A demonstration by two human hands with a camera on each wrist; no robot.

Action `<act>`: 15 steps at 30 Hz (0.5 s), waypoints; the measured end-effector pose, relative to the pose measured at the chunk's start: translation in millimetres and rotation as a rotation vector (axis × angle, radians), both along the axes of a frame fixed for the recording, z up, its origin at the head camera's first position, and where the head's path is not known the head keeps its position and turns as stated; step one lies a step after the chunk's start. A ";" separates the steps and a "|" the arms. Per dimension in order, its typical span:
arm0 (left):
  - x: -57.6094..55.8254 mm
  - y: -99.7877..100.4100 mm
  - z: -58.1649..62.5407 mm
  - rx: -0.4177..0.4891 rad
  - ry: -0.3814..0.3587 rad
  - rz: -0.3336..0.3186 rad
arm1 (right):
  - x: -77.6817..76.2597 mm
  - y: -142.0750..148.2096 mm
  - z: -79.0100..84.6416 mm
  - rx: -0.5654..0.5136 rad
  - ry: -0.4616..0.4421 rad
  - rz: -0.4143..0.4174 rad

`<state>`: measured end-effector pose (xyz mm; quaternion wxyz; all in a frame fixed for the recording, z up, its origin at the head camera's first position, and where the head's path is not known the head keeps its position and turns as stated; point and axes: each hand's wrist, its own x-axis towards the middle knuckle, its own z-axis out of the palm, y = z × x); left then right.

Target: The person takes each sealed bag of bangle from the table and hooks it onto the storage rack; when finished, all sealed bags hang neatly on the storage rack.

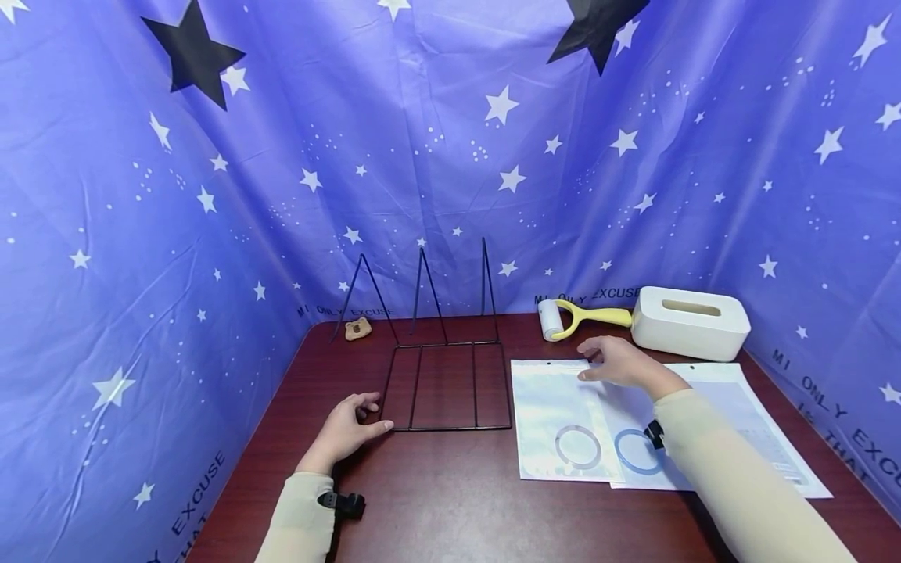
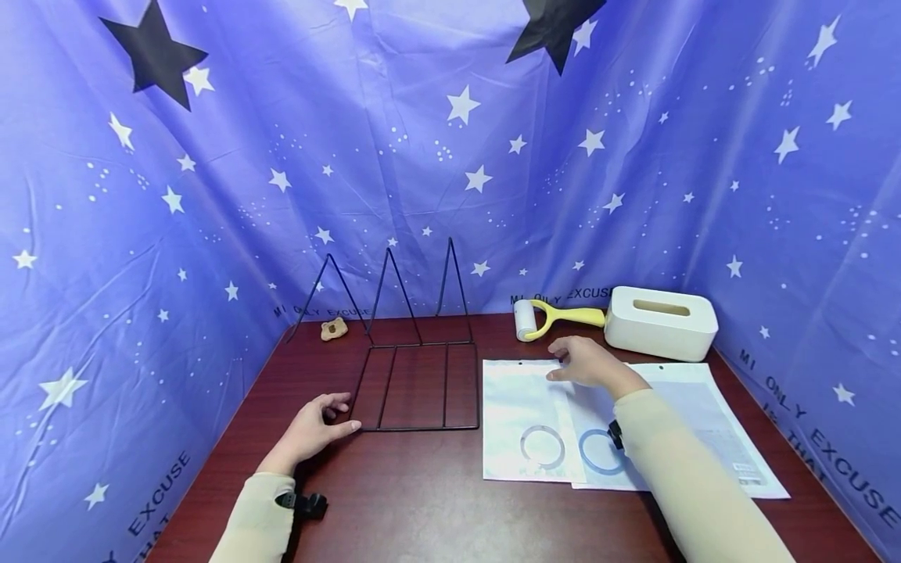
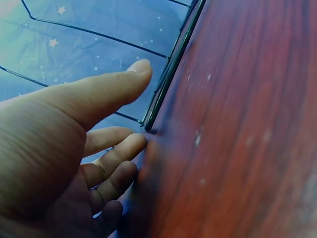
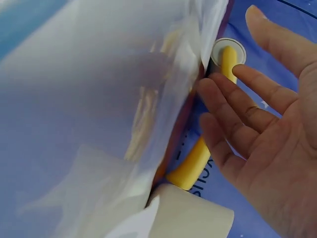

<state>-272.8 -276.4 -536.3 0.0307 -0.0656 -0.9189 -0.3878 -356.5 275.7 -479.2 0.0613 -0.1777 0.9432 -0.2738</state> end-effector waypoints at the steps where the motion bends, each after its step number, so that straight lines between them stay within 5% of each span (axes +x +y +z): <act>1: 0.2 0.4 -0.2 0.001 -0.004 0.000 | -1.1 -0.1 -0.9 0.001 -0.002 -0.002; 15: 0.7 3.1 -1.9 -0.040 0.019 0.017 | -17.0 -3.9 -11.3 -0.030 -0.031 -0.014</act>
